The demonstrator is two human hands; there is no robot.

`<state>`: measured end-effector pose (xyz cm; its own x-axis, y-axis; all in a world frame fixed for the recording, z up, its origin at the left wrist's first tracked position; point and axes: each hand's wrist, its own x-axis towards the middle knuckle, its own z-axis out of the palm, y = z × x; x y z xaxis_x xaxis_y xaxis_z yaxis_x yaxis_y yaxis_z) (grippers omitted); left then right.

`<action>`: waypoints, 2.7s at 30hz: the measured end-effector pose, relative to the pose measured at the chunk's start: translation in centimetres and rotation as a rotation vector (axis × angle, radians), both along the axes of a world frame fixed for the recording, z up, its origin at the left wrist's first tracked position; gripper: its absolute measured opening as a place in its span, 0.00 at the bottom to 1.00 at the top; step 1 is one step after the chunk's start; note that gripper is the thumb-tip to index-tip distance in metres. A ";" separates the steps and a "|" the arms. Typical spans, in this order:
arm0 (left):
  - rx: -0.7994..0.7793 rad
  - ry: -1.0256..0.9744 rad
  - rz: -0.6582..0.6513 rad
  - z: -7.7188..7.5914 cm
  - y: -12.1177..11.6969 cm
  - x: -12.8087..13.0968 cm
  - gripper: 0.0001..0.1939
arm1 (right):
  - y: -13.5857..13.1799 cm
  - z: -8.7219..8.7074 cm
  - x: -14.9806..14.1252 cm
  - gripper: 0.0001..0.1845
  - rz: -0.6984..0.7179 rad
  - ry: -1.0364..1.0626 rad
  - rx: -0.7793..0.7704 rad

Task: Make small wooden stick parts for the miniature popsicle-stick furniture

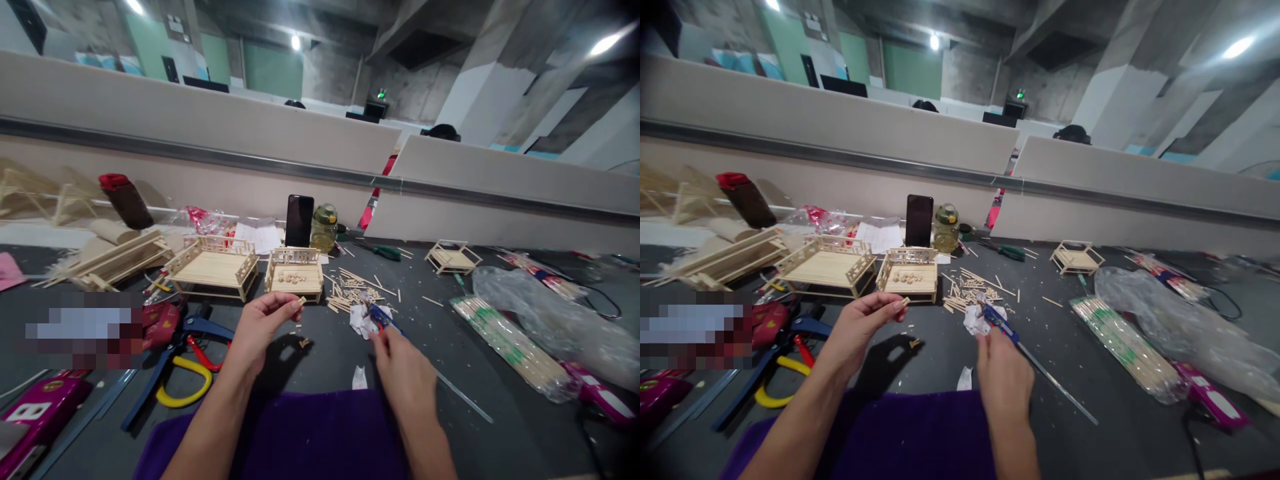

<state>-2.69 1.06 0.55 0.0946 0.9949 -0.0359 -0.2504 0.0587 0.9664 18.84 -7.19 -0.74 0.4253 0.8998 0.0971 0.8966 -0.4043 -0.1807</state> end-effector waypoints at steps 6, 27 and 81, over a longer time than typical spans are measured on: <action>-0.015 -0.042 -0.007 -0.2 0.2 -0.4 0.11 | 3.0 0.2 -6.2 0.09 0.664 0.033 0.021; -0.026 -0.030 -0.066 -0.3 0.2 -0.4 0.10 | 4.9 -2.6 -5.3 0.10 0.693 0.586 0.240; -0.163 -0.171 -0.008 -2.4 1.0 0.4 0.15 | 5.2 -4.5 -6.7 0.11 0.576 0.430 0.300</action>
